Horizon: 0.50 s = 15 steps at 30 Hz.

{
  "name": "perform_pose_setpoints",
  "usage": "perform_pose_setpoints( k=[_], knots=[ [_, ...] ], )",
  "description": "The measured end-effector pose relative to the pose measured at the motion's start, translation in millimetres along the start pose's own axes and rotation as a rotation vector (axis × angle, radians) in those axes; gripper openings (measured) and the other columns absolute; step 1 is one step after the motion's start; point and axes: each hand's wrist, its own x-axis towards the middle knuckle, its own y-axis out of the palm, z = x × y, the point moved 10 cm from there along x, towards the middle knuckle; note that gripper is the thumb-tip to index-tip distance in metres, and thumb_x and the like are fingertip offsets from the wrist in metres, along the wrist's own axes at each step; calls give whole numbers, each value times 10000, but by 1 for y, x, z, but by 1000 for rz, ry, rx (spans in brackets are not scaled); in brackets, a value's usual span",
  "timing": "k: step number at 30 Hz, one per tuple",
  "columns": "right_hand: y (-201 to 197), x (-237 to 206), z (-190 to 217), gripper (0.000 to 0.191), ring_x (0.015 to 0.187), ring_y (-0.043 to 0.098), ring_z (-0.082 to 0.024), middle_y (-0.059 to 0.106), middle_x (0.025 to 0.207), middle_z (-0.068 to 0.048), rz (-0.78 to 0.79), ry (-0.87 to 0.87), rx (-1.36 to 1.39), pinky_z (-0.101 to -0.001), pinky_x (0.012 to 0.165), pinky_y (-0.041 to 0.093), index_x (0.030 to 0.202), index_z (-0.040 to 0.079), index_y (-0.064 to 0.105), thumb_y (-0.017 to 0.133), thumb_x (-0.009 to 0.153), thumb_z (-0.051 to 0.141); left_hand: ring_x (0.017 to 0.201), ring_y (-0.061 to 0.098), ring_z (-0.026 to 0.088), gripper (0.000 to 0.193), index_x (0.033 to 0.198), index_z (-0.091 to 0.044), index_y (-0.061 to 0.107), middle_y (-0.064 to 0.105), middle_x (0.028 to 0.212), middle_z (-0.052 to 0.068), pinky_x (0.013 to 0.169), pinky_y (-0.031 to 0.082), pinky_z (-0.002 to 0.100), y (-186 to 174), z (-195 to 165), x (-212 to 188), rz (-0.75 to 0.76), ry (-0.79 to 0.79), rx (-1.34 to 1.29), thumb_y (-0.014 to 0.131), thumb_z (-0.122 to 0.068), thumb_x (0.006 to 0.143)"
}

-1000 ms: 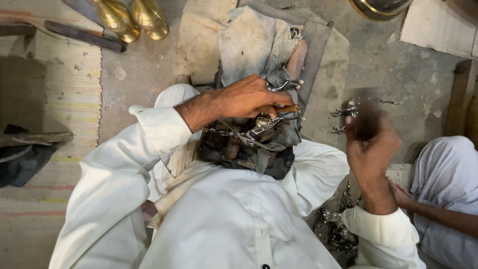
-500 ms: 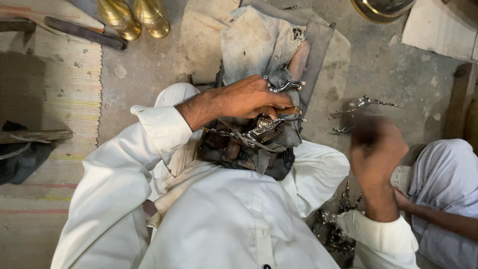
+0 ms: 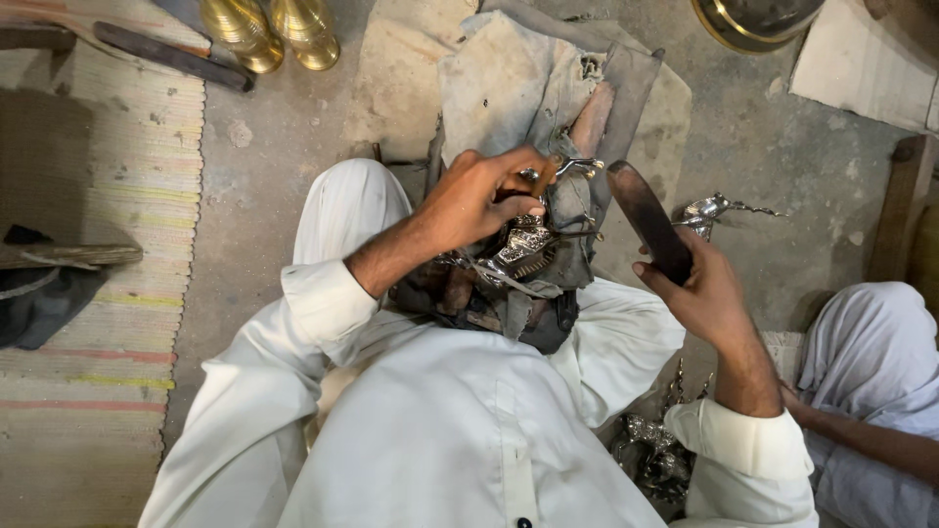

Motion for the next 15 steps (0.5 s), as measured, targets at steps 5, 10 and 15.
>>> perform_pose_setpoints(
  k=[5, 10, 15],
  knots=[
    [-2, 13, 14, 369, 769, 625, -125, 711, 881, -55, 35, -43, -71, -325, 683, 506, 1127, 62, 676, 822, 848, 253, 1019, 792, 265, 378, 1224, -38, 637, 792, 1025, 150, 790, 619, 352, 5, 5, -2, -31, 3, 26, 806, -92, 890],
    [-10, 21, 31, 401, 710, 637, -220, 683, 817, -113, 54, -18, -255, -385, 653, 497, 1130, 82, 671, 825, 846, 319, 911, 799, 282, 376, 1201, -49, 654, 787, 940, 166, 738, 602, 366, 3, 10, -5, -84, -40, 88, 835, -125, 880],
    [-15, 27, 48, 407, 703, 675, -240, 689, 799, -121, 65, -48, -295, -398, 660, 509, 1136, 87, 664, 812, 851, 337, 834, 801, 253, 427, 1243, -69, 645, 787, 898, 146, 704, 597, 354, 2, 9, -5, -130, -65, 62, 832, -128, 863]
  ],
)
